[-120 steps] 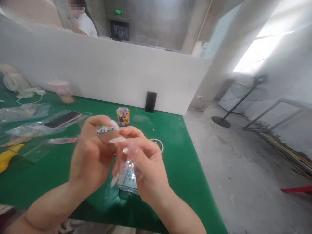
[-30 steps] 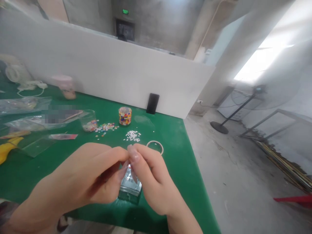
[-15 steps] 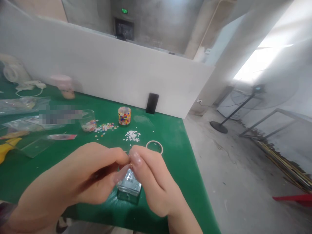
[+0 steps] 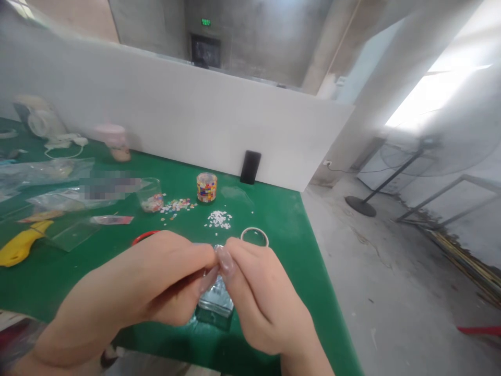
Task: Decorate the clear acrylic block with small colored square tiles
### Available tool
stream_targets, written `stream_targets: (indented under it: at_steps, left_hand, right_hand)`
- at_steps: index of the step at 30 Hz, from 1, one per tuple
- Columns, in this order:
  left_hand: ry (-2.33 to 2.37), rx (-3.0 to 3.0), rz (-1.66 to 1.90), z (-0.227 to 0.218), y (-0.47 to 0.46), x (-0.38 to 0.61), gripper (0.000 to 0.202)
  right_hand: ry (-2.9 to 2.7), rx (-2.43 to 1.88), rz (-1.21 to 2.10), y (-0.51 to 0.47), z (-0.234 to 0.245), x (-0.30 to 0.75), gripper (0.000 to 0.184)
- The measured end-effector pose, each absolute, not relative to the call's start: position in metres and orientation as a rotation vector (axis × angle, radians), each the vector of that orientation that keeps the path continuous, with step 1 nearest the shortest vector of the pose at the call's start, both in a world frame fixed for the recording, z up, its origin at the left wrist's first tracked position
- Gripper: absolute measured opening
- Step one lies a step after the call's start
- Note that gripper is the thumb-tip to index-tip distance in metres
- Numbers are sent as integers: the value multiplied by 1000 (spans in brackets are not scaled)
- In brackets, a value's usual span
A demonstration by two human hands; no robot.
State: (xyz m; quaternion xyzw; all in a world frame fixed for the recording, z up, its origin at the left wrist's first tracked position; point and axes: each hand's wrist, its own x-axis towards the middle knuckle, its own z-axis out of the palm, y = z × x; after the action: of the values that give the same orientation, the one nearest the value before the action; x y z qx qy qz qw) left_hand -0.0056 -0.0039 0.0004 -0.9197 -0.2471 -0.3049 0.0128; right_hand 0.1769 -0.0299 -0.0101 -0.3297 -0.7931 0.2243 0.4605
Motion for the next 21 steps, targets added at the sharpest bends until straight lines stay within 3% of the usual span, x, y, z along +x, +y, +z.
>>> stream_targets:
  at_steps: [11, 21]
  left_hand:
    - [-781, -2845, -928, -1, -3, -4, 22]
    - [-882, -3073, -841, 5, 0, -13, 15]
  right_hand:
    - [-1921, -899, 405, -34, -17, 177, 38]
    - [-1850, -866, 727, -28, -12, 174, 40]
